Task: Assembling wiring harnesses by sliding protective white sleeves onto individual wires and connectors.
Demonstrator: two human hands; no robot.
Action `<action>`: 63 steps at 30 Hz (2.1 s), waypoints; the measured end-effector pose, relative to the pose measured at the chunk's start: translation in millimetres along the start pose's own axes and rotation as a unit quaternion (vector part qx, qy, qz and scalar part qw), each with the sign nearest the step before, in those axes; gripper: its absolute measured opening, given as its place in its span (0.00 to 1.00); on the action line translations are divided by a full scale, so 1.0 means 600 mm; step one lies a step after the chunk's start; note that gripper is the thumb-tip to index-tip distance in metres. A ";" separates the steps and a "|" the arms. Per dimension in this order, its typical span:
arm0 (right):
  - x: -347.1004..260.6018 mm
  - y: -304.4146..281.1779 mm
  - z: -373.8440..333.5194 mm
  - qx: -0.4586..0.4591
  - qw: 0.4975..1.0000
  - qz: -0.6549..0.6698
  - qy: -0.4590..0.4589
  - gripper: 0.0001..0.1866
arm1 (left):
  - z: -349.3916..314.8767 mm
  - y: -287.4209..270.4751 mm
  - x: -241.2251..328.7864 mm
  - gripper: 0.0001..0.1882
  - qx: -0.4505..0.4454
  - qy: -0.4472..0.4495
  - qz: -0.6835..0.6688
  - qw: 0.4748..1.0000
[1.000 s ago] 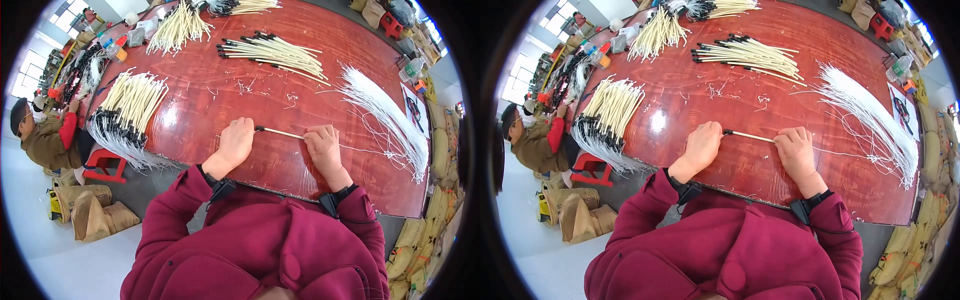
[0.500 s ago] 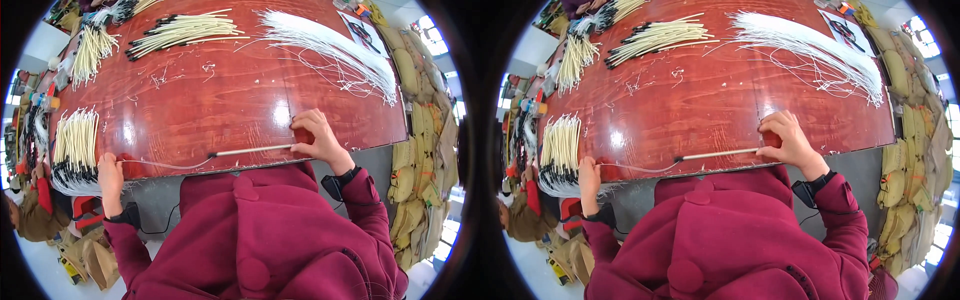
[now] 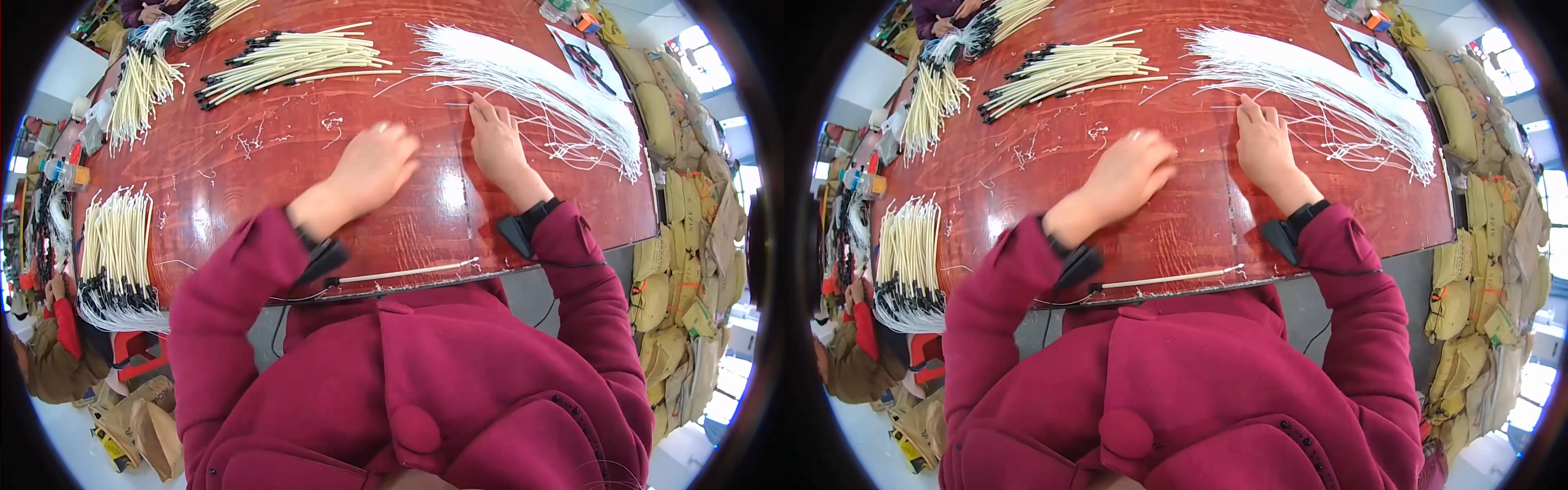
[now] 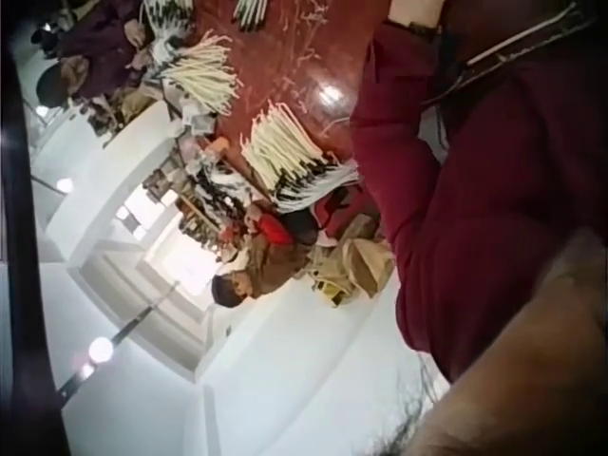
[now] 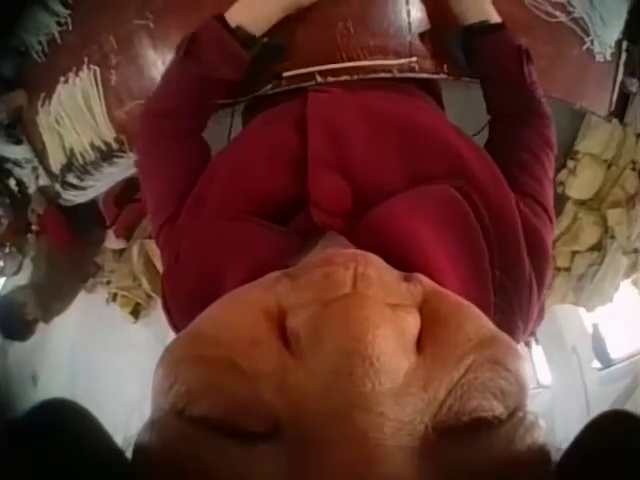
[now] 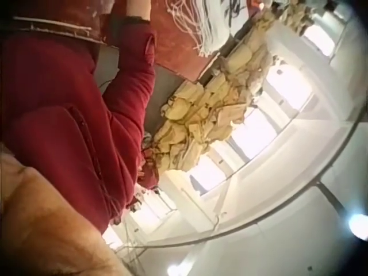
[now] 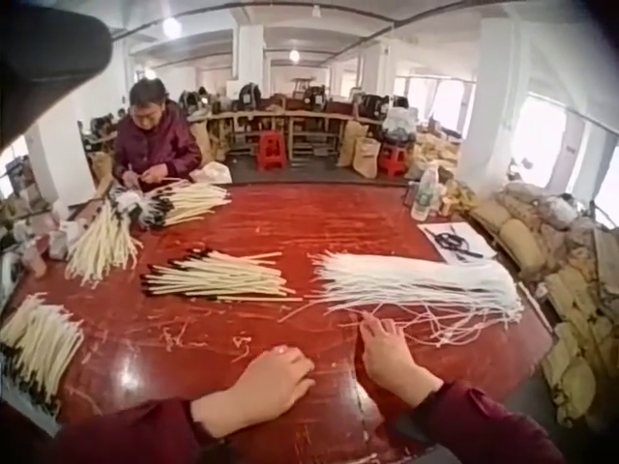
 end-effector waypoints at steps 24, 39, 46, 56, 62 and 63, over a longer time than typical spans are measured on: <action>-0.066 -0.039 -0.122 0.013 0.984 0.175 -0.023 0.31 | -0.178 -0.068 -0.061 0.04 -0.068 -0.175 0.021 0.982; -0.101 -0.034 -0.088 -0.053 0.992 0.071 -0.087 0.37 | -0.259 -0.129 -0.091 0.08 -0.061 -0.228 -0.044 0.971; -0.108 -0.041 -0.092 -0.032 0.985 0.116 -0.120 0.37 | -0.219 -0.180 -0.135 0.13 -0.106 -0.296 0.034 0.949; -0.140 -0.075 -0.090 -0.020 0.983 0.133 -0.124 0.35 | 0.057 -0.103 -0.239 0.08 0.047 -0.047 0.176 0.982; -0.155 -0.080 -0.101 -0.006 0.982 0.146 -0.121 0.33 | 0.052 -0.088 -0.234 0.06 0.094 -0.008 0.234 0.968; -0.155 -0.078 -0.102 -0.001 0.981 0.153 -0.118 0.33 | 0.037 -0.089 -0.220 0.06 0.090 -0.012 0.230 0.969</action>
Point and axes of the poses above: each hand's wrist, its own z-axis towards the middle knuckle, its own y-axis out of the palm, x = y × z, the point moved 2 cm from there along z, towards the middle knuckle, and after that the axes turned 2 degrees about -y, right-handed, at the moved point
